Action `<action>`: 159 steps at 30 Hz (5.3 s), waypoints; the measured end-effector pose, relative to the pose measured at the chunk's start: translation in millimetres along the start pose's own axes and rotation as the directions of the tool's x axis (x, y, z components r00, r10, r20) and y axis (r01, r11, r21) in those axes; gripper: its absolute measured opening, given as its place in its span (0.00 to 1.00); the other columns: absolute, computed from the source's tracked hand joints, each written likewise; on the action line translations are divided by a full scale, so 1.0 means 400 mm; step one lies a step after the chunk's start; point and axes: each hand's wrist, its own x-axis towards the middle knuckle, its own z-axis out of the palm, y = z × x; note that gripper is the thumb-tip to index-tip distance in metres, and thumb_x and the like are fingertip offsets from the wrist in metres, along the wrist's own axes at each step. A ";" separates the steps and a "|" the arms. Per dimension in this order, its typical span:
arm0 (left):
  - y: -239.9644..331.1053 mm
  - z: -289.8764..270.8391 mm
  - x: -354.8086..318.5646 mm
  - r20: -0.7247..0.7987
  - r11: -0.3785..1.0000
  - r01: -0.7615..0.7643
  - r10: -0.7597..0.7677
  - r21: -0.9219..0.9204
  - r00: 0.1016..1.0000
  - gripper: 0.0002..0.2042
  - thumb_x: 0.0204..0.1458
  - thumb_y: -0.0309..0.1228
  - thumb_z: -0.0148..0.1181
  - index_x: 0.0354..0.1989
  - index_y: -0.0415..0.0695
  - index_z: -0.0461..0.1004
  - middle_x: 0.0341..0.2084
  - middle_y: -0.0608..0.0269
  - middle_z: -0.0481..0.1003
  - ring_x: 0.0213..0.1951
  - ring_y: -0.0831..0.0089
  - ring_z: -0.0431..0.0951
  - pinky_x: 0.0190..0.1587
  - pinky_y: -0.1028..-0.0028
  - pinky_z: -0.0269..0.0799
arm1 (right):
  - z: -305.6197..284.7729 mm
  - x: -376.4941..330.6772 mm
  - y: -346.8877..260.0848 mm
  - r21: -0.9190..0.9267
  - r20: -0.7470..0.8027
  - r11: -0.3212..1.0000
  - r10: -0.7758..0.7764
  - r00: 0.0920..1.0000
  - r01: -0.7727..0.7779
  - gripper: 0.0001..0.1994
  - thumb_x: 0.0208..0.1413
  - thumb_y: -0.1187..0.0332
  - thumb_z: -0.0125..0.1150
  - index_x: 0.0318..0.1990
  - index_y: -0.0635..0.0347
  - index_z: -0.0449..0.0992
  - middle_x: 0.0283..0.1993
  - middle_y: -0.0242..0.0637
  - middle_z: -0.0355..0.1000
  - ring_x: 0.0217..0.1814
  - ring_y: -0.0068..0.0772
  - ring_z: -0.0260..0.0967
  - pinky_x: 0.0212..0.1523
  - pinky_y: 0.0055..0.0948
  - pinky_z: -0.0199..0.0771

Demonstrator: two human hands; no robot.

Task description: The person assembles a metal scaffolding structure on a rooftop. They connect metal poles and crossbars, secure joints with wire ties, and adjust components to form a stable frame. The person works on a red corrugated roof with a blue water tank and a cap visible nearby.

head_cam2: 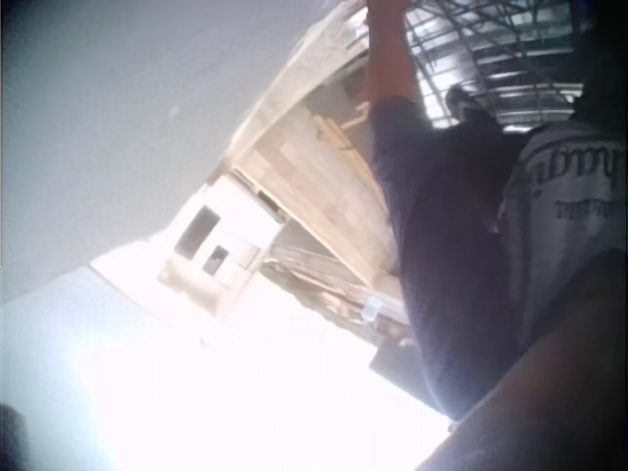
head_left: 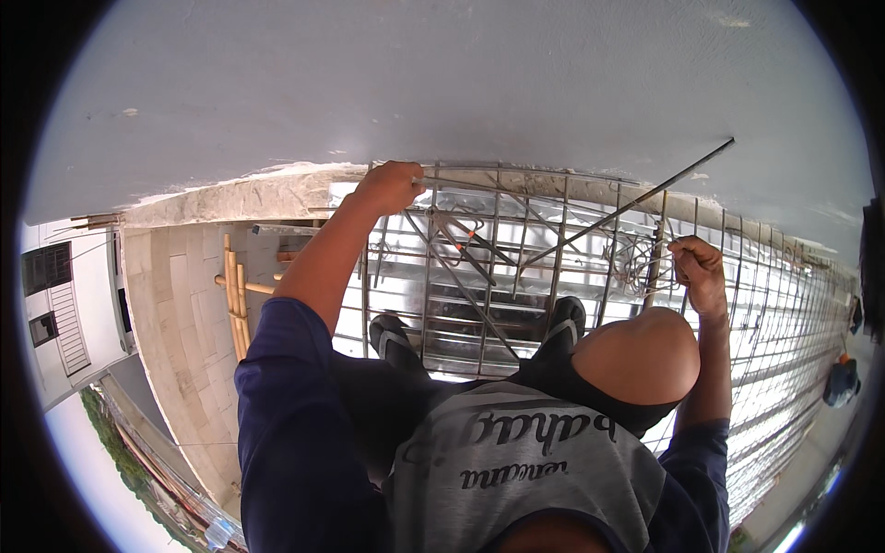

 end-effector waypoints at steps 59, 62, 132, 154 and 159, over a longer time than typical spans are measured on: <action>-0.435 0.072 -0.199 -0.526 0.851 -0.035 -0.291 -0.523 0.799 0.14 0.56 0.36 0.54 0.43 0.39 0.73 0.40 0.48 0.74 0.43 0.53 0.75 0.46 0.60 0.69 | 1.218 0.378 -0.359 -0.449 0.759 0.632 -0.103 0.643 0.632 0.12 0.61 0.66 0.50 0.43 0.63 0.75 0.36 0.44 0.74 0.39 0.39 0.72 0.43 0.37 0.69; -0.438 0.088 -0.198 -0.483 0.827 -0.035 -0.293 -0.561 0.825 0.12 0.56 0.36 0.53 0.37 0.38 0.74 0.32 0.46 0.75 0.40 0.50 0.75 0.44 0.57 0.69 | 1.244 0.387 -0.346 -0.496 0.774 0.582 -0.039 0.632 0.644 0.13 0.60 0.65 0.52 0.45 0.64 0.75 0.41 0.47 0.75 0.43 0.44 0.72 0.47 0.37 0.69; -0.408 0.188 -0.128 -0.488 0.877 -0.064 -0.203 -0.476 0.849 0.09 0.59 0.34 0.50 0.41 0.42 0.70 0.30 0.47 0.76 0.38 0.47 0.76 0.40 0.58 0.70 | 0.803 0.326 -0.013 -0.701 0.701 0.469 0.313 0.641 0.537 0.11 0.56 0.68 0.47 0.38 0.59 0.77 0.41 0.48 0.75 0.46 0.51 0.72 0.47 0.45 0.71; -0.490 0.244 -0.096 -0.556 0.906 -0.141 -0.117 -0.399 0.823 0.06 0.56 0.30 0.51 0.38 0.42 0.72 0.26 0.46 0.76 0.33 0.46 0.76 0.36 0.56 0.70 | 1.111 0.495 0.248 -0.730 0.456 0.604 0.080 0.886 0.321 0.13 0.47 0.70 0.52 0.40 0.54 0.78 0.45 0.45 0.74 0.50 0.49 0.71 0.49 0.41 0.71; -0.468 0.208 -0.097 -0.483 0.894 -0.059 -0.184 -0.445 0.856 0.07 0.57 0.30 0.51 0.38 0.42 0.74 0.29 0.51 0.76 0.36 0.52 0.76 0.39 0.63 0.70 | 1.114 0.519 0.245 -0.742 0.487 0.548 0.045 0.872 0.386 0.11 0.43 0.71 0.53 0.34 0.59 0.79 0.39 0.50 0.75 0.44 0.52 0.72 0.45 0.41 0.73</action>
